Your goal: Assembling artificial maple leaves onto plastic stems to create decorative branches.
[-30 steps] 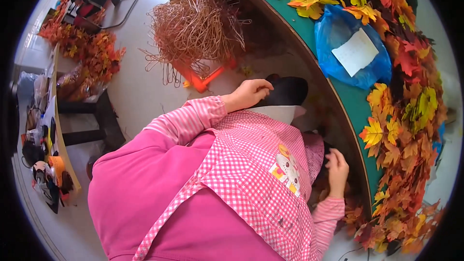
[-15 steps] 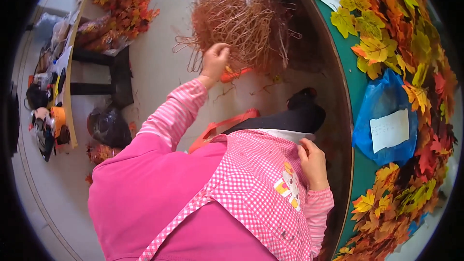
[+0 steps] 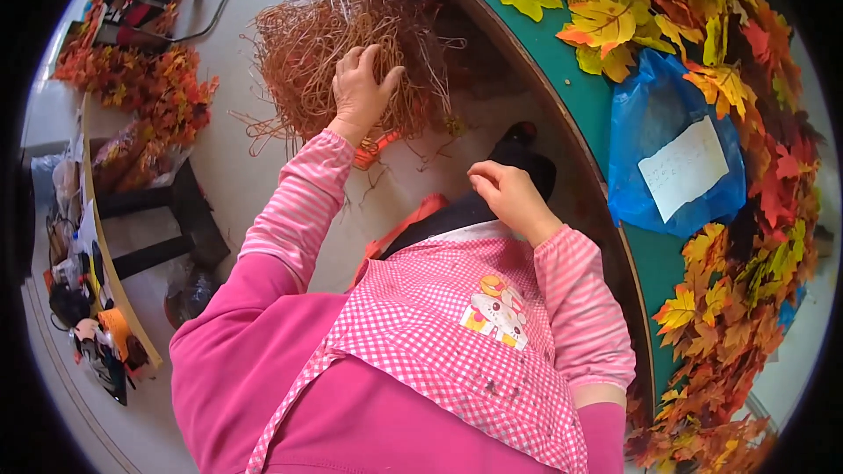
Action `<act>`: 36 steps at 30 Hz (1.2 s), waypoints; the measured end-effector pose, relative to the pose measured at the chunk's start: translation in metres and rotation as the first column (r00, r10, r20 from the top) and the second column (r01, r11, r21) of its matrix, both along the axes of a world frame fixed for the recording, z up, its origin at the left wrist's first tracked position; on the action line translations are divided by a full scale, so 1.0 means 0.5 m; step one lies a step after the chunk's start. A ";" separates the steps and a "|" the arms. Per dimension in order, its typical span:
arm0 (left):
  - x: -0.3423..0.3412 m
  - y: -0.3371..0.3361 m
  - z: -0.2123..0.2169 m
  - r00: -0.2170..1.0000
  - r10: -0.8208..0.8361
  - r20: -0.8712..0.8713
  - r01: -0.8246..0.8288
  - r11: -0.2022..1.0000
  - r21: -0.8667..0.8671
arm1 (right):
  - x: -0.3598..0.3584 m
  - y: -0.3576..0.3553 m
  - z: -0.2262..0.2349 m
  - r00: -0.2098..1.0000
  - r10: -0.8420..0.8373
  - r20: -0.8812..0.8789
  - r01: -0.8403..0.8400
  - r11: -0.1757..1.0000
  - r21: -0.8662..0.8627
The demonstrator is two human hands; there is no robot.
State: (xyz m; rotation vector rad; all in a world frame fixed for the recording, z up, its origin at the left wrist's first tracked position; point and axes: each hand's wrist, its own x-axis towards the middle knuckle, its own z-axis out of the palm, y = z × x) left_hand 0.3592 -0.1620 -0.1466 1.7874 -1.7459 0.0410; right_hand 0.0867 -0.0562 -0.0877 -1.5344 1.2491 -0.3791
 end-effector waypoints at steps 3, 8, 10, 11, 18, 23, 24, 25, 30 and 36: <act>0.001 -0.010 -0.027 0.973 0.189 0.131 -0.224 0.910 0.349 | 0.007 -0.003 -0.020 1.000 0.020 -0.019 -0.020 1.000 -0.010; 0.072 -0.023 -0.075 0.982 0.145 0.122 -0.174 0.943 0.282 | 0.002 -0.006 -0.048 1.000 -0.005 -0.024 0.007 0.996 0.093; 0.096 -0.030 -0.083 0.968 0.200 -0.152 -0.153 0.950 0.273 | -0.003 -0.019 -0.055 0.998 -0.036 -0.049 0.045 0.981 0.189; 0.103 -0.030 -0.084 0.971 0.180 -0.159 -0.140 0.963 0.232 | -0.003 -0.027 -0.058 0.999 -0.030 -0.029 0.034 0.989 0.145; 0.109 0.029 -0.066 0.796 0.219 -0.565 -0.246 0.969 0.029 | 0.033 -0.091 -0.046 0.996 -0.069 0.058 0.061 0.989 0.132; 0.103 0.039 -0.073 0.763 0.229 -0.604 -0.233 0.970 0.074 | 0.165 -0.128 -0.037 0.989 -0.071 0.127 0.089 0.986 -0.139; 0.102 0.035 -0.076 0.782 0.223 -0.582 -0.243 0.969 0.045 | 0.194 -0.129 -0.039 0.995 -0.056 0.082 0.071 0.979 -0.189; 0.101 0.030 -0.079 0.794 0.231 -0.563 -0.258 0.966 0.032 | 0.230 -0.128 -0.046 0.993 -0.091 -0.073 0.060 0.937 -0.344; 0.093 0.029 -0.073 0.840 0.239 -0.488 -0.214 0.971 0.106 | 0.245 -0.177 -0.053 0.991 -0.094 -0.096 0.037 0.876 -0.480; 0.039 0.022 -0.055 0.985 0.138 0.105 -0.140 0.990 0.005 | 0.183 -0.182 0.037 0.667 -0.419 0.616 0.429 0.892 0.142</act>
